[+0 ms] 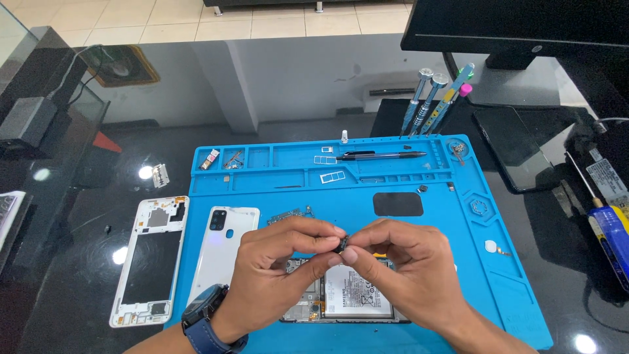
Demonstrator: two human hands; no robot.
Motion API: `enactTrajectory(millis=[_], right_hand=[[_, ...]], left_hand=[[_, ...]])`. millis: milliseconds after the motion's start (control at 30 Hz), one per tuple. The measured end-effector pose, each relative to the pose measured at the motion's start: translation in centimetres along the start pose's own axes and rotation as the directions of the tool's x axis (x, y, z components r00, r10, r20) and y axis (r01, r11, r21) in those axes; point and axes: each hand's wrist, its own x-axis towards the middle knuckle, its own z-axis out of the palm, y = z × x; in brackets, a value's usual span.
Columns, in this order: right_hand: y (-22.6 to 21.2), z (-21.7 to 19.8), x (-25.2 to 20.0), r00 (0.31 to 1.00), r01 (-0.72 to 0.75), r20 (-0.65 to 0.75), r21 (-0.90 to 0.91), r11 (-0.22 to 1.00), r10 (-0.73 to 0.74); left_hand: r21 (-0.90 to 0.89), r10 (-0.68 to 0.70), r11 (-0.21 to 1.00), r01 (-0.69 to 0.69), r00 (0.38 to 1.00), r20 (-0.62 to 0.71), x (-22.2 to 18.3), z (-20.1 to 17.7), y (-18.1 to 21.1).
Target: The person works on a disassembled smartphone placed on a blue anti-static mat. They handle a small black component, likely a charging port, and use tweezers to manipulate it and connect it to a ribbon cable. The workspace includes the phone's back cover, screen assembly, and various tools.
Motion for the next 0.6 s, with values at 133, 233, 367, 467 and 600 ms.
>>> enactTrajectory(millis=[133, 233, 367, 467, 600], right_hand=[[-0.39, -0.02, -0.02, 0.994, 0.096, -0.036, -0.138, 0.986, -0.101], [-0.77, 0.16, 0.19, 0.921, 0.352, -0.037, -0.352, 0.867, -0.388], [-0.51, 0.03, 0.1, 0.791, 0.55, 0.03, -0.471, 0.689, -0.611], [-0.34, -0.1, -0.08, 0.771, 0.56, 0.064, -0.541, 0.627, -0.633], [-0.24, -0.18, -0.19, 0.758, 0.576, 0.094, -0.56, 0.596, -0.645]], left_hand=[[-0.052, -0.048, 0.998, 0.047, 0.999, -0.015, -0.13, 0.25, -0.29], [-0.203, -0.164, 0.966, 0.162, 0.986, 0.01, -0.24, 0.25, -0.54], [-0.364, -0.221, 0.905, 0.222, 0.974, 0.046, -0.19, 0.36, -0.51], [-0.399, -0.216, 0.891, 0.216, 0.975, 0.046, -0.25, 0.45, -0.56], [-0.378, -0.212, 0.9, 0.214, 0.976, 0.05, -0.15, 0.31, -0.41]])
